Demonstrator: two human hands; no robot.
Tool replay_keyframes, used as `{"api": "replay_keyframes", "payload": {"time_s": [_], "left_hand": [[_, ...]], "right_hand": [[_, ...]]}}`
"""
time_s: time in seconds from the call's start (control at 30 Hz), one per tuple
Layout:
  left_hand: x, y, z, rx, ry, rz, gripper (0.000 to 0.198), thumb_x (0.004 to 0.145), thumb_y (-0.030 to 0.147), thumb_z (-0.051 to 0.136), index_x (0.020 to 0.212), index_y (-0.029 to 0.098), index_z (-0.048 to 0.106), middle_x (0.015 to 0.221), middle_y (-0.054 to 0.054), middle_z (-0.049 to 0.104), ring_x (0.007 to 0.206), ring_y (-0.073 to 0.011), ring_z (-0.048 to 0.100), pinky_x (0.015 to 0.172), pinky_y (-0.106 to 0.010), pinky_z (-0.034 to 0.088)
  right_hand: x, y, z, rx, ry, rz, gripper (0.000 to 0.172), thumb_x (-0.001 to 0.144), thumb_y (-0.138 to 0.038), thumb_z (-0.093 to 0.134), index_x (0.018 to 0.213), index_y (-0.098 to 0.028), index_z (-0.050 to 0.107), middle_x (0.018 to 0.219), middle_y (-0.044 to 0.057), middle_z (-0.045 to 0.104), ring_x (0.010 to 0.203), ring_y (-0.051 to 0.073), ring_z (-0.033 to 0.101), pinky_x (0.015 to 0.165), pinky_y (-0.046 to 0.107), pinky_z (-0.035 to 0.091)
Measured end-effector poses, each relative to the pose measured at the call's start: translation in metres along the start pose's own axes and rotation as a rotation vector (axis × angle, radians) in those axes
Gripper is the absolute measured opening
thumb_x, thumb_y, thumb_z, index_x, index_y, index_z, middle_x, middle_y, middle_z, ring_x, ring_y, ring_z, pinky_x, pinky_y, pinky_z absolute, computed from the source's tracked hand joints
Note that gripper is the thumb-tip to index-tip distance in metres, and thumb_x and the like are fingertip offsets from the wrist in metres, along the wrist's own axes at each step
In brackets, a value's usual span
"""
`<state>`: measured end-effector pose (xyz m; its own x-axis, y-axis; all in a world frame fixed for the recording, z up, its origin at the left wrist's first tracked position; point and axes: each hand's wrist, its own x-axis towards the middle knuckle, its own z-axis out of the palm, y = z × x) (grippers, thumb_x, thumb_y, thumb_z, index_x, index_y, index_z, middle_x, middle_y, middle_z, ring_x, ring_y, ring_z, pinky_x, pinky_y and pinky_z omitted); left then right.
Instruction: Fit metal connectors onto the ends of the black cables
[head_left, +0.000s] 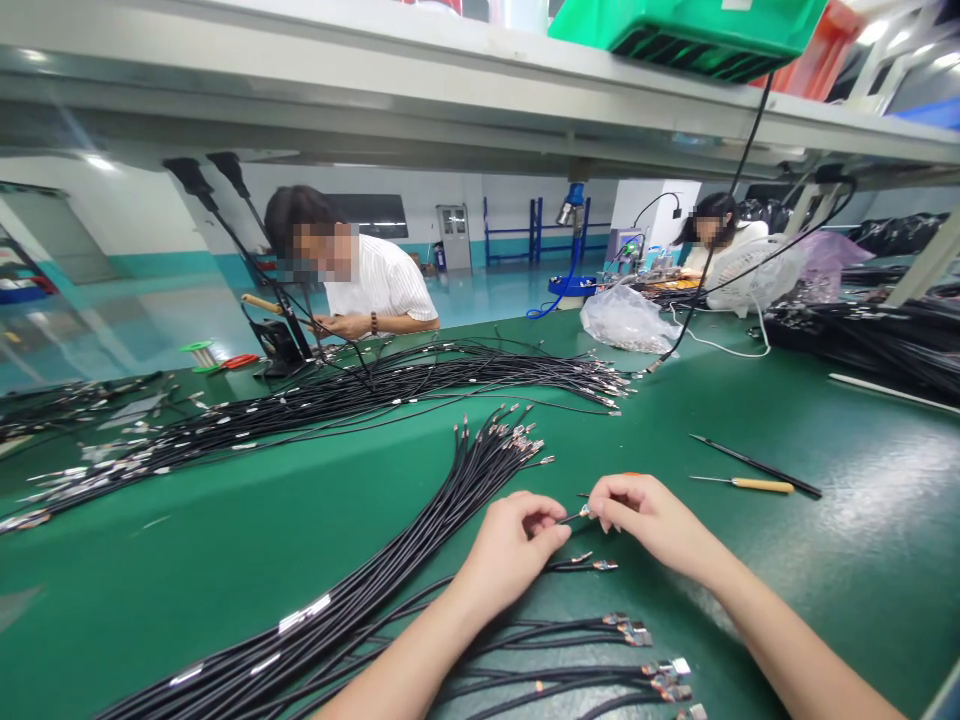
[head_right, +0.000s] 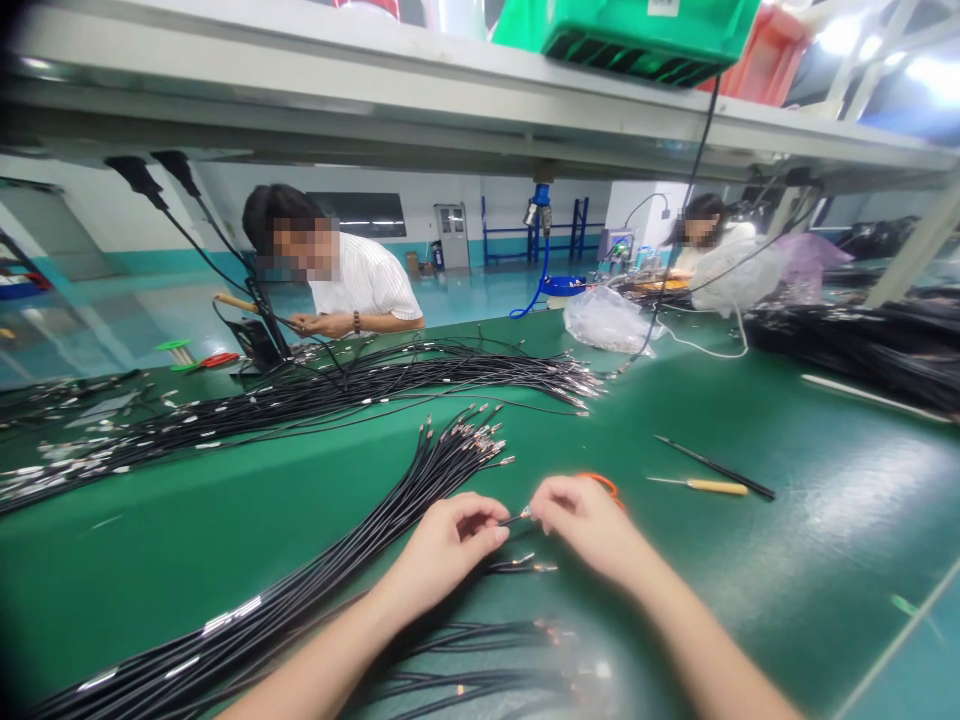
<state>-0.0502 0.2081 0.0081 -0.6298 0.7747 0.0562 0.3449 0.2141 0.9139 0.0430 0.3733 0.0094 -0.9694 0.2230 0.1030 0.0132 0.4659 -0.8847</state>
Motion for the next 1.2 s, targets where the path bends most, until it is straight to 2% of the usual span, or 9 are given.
{"api": "replay_keyframes", "payload": {"time_s": [0.1, 0.2, 0.43, 0.57, 0.67, 0.77, 0.93, 1.1, 1.2], "left_hand": [[-0.0042, 0.0088, 0.005, -0.032, 0.023, 0.056, 0.021, 0.068, 0.021, 0.061, 0.087, 0.016, 0.068, 0.077, -0.004, 0.06, 0.071, -0.0159, 0.052, 0.068, -0.026, 0.04], [-0.0065, 0.0121, 0.0085, -0.094, 0.022, 0.063, 0.014, 0.07, 0.022, 0.06, 0.079, 0.016, 0.069, 0.073, -0.003, 0.06, 0.069, -0.015, 0.051, 0.066, -0.025, 0.039], [-0.0063, 0.0094, 0.0102, -0.482, -0.054, -0.118, 0.015, 0.068, 0.027, 0.064, 0.073, 0.013, 0.067, 0.057, 0.003, 0.048, 0.051, -0.0071, 0.034, 0.05, -0.021, 0.025], [-0.0083, 0.0114, 0.0105, -0.533, -0.05, -0.11, 0.016, 0.068, 0.026, 0.066, 0.073, 0.012, 0.068, 0.056, 0.004, 0.044, 0.052, -0.0065, 0.031, 0.049, -0.021, 0.022], [-0.0095, 0.0116, 0.0108, -0.506, -0.026, -0.07, 0.014, 0.068, 0.025, 0.066, 0.074, 0.012, 0.069, 0.059, 0.002, 0.047, 0.052, -0.0065, 0.034, 0.049, -0.022, 0.024], [-0.0096, 0.0108, 0.0104, -0.499, -0.023, -0.042, 0.013, 0.068, 0.024, 0.066, 0.074, 0.012, 0.07, 0.064, 0.001, 0.05, 0.053, -0.0062, 0.036, 0.05, -0.022, 0.025], [-0.0101, 0.0112, 0.0091, -0.598, -0.106, -0.102, 0.014, 0.069, 0.026, 0.067, 0.074, 0.012, 0.067, 0.06, 0.003, 0.05, 0.052, -0.0047, 0.034, 0.051, -0.02, 0.024], [-0.0099, 0.0098, 0.0089, -0.662, -0.081, -0.118, 0.019, 0.064, 0.027, 0.072, 0.073, 0.011, 0.066, 0.069, -0.001, 0.059, 0.062, -0.0079, 0.046, 0.06, -0.02, 0.033], [-0.0066, 0.0075, 0.008, -0.605, -0.074, -0.124, 0.022, 0.063, 0.026, 0.071, 0.079, 0.011, 0.066, 0.069, -0.001, 0.059, 0.062, -0.0083, 0.047, 0.06, -0.021, 0.035]], "right_hand": [[-0.0029, -0.004, -0.0002, 0.053, -0.002, 0.008, 0.022, 0.079, -0.03, 0.049, 0.06, -0.018, 0.053, 0.056, -0.003, 0.05, 0.059, 0.013, 0.046, 0.058, 0.025, 0.035], [-0.0055, -0.0072, -0.0001, 0.115, -0.022, 0.009, 0.023, 0.078, -0.03, 0.051, 0.058, -0.017, 0.053, 0.054, -0.003, 0.048, 0.056, 0.012, 0.045, 0.056, 0.024, 0.034], [-0.0071, -0.0048, -0.0001, 0.308, -0.078, 0.021, 0.022, 0.075, -0.03, 0.055, 0.058, -0.017, 0.054, 0.051, -0.003, 0.049, 0.052, 0.011, 0.044, 0.052, 0.024, 0.032], [-0.0056, -0.0017, 0.0025, 0.462, -0.094, 0.062, 0.018, 0.073, -0.029, 0.056, 0.06, -0.016, 0.058, 0.052, -0.003, 0.052, 0.048, 0.01, 0.043, 0.05, 0.024, 0.028], [-0.0051, -0.0023, 0.0047, 0.528, -0.099, 0.111, 0.018, 0.072, -0.027, 0.057, 0.058, -0.015, 0.058, 0.052, -0.002, 0.052, 0.045, 0.008, 0.04, 0.048, 0.023, 0.026], [-0.0049, -0.0034, 0.0062, 0.549, -0.105, 0.138, 0.019, 0.071, -0.026, 0.056, 0.056, -0.015, 0.057, 0.049, -0.003, 0.05, 0.043, 0.007, 0.037, 0.046, 0.023, 0.023], [-0.0052, -0.0028, 0.0081, 0.545, -0.11, 0.131, 0.018, 0.072, -0.026, 0.056, 0.058, -0.015, 0.056, 0.051, -0.003, 0.05, 0.044, 0.007, 0.038, 0.047, 0.022, 0.024], [-0.0062, -0.0027, 0.0091, 0.502, -0.122, 0.102, 0.019, 0.074, -0.028, 0.055, 0.06, -0.015, 0.055, 0.052, -0.003, 0.048, 0.047, 0.008, 0.039, 0.048, 0.023, 0.027], [-0.0058, -0.0053, 0.0088, 0.366, -0.018, 0.025, 0.02, 0.076, -0.028, 0.054, 0.059, -0.016, 0.053, 0.055, -0.003, 0.047, 0.054, 0.01, 0.042, 0.054, 0.023, 0.031]]}}
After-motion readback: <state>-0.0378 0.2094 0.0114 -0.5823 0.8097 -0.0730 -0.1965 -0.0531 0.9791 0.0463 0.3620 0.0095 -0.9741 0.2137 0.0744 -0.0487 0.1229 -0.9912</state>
